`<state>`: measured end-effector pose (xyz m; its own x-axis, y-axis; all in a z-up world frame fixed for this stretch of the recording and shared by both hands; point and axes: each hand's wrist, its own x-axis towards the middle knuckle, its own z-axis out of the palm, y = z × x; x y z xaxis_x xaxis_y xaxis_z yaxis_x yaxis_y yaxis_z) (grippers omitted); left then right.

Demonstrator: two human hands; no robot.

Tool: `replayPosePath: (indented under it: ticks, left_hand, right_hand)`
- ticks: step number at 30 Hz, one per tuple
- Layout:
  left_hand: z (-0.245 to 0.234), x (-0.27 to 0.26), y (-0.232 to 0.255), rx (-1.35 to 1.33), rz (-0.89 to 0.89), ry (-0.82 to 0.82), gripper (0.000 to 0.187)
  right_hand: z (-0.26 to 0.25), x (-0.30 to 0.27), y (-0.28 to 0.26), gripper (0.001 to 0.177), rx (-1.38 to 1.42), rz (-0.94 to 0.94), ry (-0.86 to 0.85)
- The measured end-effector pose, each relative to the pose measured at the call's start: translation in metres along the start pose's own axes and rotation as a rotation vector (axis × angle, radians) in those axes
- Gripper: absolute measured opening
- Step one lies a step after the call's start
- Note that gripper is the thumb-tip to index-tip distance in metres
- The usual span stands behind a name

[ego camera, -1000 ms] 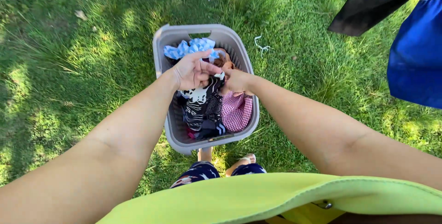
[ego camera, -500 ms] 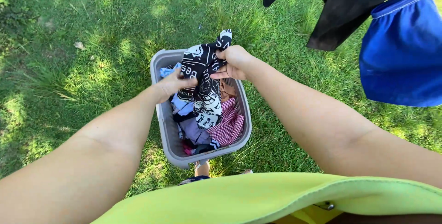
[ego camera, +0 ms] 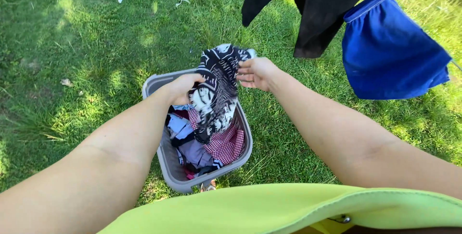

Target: Hanging various pieces of wet laundry from a basket onto an outdoor clothesline.

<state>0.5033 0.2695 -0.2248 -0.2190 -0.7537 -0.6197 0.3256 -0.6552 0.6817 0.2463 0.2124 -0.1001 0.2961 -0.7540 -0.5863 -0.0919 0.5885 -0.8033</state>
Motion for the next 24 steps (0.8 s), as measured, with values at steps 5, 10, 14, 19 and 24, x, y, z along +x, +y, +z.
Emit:
replayPosePath:
  ticks: [5,10,14,19,24]
  left_hand:
    - [0.026,0.021,0.045,-0.310,0.107,-0.298,0.026]
    - [0.066,-0.002,0.087,-0.407,0.155,-0.335,0.038]
    - [0.086,-0.017,0.103,-0.493,0.255,-0.290,0.040]
    - [0.110,-0.055,0.110,-0.108,0.294,-0.170,0.040]
    - [0.104,-0.025,0.106,0.230,0.414,-0.183,0.028]
  right_hand:
    - [0.007,-0.037,0.009,0.053,-0.279,0.034,-0.085]
    - [0.032,-0.050,0.008,0.068,-0.419,-0.042,-0.133]
    - [0.031,-0.033,0.002,0.034,-0.534,-0.201,0.115]
    - [0.031,-0.030,-0.015,0.021,-0.450,-0.283,0.155]
    - [0.026,-0.016,-0.020,0.021,-0.394,-0.358,0.080]
